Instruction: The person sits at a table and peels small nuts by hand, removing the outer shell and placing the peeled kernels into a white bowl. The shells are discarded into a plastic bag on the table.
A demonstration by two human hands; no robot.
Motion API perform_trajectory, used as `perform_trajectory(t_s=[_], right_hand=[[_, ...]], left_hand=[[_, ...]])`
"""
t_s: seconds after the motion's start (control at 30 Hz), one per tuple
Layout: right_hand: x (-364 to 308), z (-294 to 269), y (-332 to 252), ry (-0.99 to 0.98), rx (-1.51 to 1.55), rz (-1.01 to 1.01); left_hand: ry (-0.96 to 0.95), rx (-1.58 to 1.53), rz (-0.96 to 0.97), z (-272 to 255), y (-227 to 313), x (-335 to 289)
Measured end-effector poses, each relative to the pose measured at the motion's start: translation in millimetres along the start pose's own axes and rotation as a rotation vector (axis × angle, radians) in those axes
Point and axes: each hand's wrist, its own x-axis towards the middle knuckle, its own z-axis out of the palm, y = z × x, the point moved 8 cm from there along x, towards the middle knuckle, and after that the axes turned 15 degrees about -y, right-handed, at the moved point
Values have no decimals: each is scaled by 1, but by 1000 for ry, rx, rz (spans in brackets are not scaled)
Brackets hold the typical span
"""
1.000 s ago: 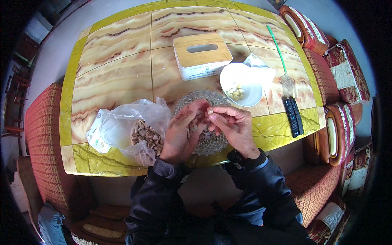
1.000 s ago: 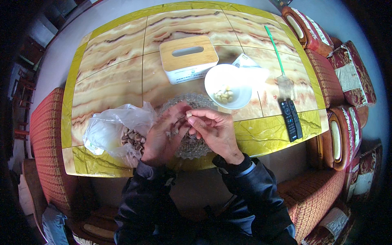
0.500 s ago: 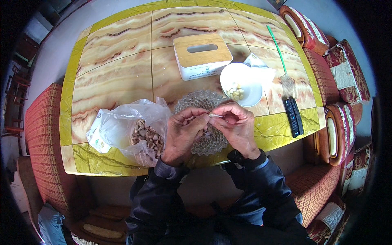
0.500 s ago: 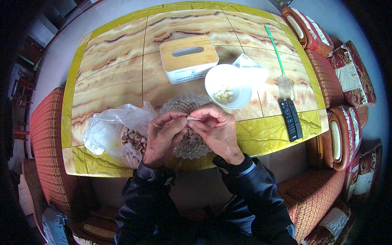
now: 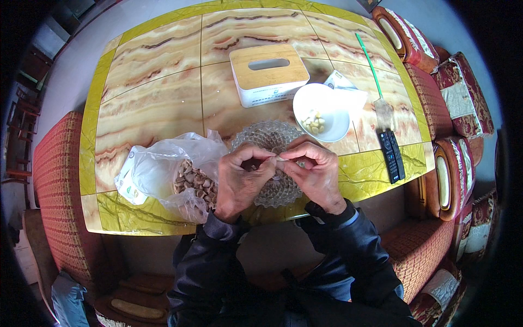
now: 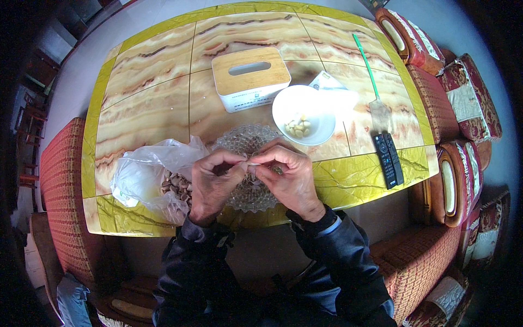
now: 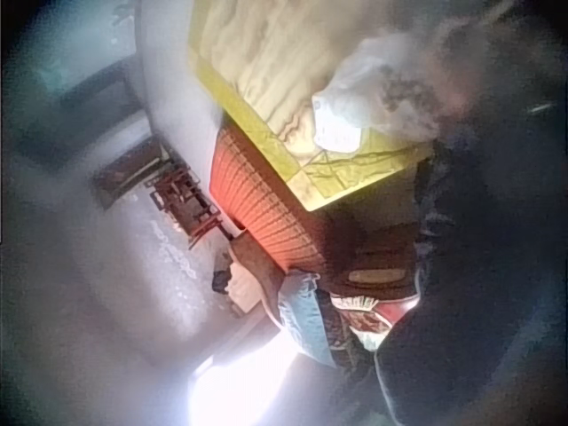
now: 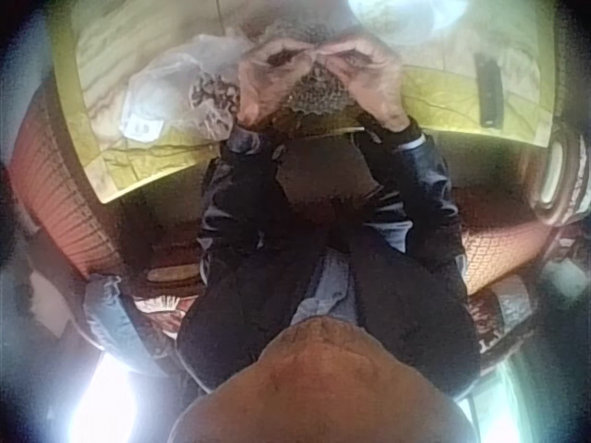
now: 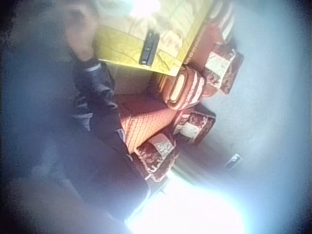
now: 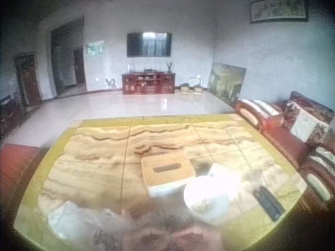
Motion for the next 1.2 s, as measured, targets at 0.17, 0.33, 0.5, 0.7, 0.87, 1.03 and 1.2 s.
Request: perform_trajectory(t_s=[0.17,0.33,0.5,0.7,0.87,1.03,1.2], right_hand=[[-3,2,10,-46,217,52],[-7,8,26,-7,443,96],[-7,15,35,-4,664,139],[-10,23,44,-15,950,289],[-13,27,46,50,1050,305],[-12,20,44,113,1076,254],[-16,19,47,132,1079,291]], left_hand=[[21,18,53,-4,4,-2],[49,-40,115,-2,7,-3],[23,-327,10,5,-7,-3],[79,-299,-18,4,-9,-5],[78,-150,71,6,2,-2],[62,57,124,14,11,-2],[27,154,221,19,20,0]])
